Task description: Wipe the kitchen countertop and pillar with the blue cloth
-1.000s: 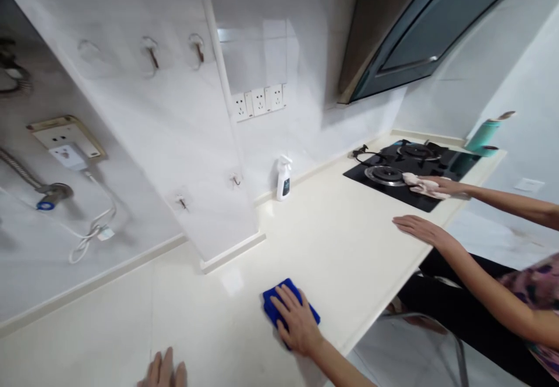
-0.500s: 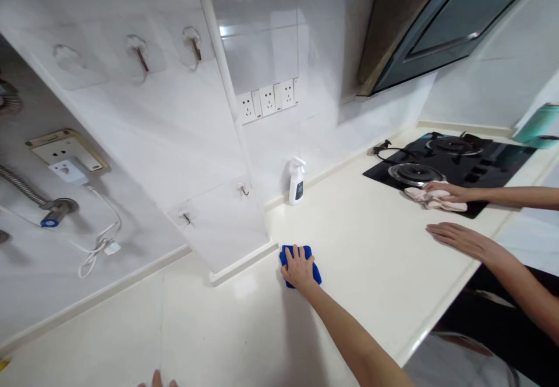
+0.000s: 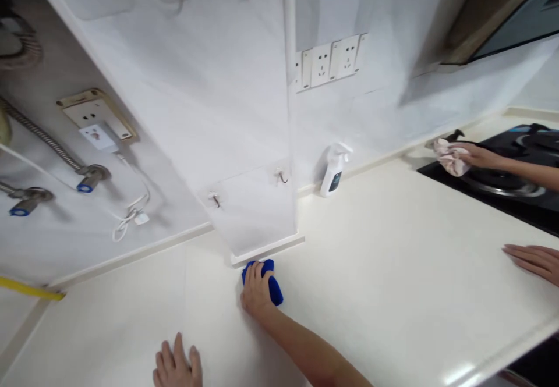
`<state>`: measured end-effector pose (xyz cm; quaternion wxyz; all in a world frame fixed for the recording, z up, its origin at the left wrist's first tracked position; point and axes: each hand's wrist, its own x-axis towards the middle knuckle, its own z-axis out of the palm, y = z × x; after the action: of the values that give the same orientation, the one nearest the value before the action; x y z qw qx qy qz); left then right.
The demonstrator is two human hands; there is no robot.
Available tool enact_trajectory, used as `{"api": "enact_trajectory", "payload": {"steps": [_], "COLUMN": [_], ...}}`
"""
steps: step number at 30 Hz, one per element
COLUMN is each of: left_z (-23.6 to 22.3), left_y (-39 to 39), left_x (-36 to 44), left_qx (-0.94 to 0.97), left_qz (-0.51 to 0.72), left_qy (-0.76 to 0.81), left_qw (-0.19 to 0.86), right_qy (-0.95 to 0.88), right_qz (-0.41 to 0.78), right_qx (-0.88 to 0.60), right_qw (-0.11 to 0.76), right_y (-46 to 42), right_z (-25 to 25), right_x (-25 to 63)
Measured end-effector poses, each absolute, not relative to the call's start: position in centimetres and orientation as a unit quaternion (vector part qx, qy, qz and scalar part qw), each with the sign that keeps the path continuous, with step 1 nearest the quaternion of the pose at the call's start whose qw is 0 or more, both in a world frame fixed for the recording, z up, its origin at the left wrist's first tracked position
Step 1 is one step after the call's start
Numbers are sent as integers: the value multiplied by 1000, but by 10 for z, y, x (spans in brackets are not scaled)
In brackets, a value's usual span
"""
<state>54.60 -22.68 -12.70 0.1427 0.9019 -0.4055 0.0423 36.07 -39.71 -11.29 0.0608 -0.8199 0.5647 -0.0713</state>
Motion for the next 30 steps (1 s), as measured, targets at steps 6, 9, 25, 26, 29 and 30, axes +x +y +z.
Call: {"api": "enact_trajectory", "payload": {"steps": [6,9,25,26,29,30], "left_z": [-132,-133,-149,-153,-167,-172], "left_y": [-224,-224,-318,-324,-328,-326], "left_x": [547,548,468,454,433,435], "left_qx": [901,900,776,776,754,738], "left_qz": [63,60,58,67,109,124], "left_qy": [-401,-403,-574,-572,-592,-609], "left_qw": [156,156,255,257,262,264], "right_qy": [272,217,433,440,463,469], "right_qz": [-115,-141,-402,-395,-367,-360], "right_qx": [-929,-924,-807,-806,-805,-805], "right_qw": [223,281,-27,-40,-48,-47], "right_y": [-368,-366,-265,-259,-252,-251], "right_z": [-93,-91,-198,-197,-192,-191], "right_x": [376,369,135,132,136,138]}}
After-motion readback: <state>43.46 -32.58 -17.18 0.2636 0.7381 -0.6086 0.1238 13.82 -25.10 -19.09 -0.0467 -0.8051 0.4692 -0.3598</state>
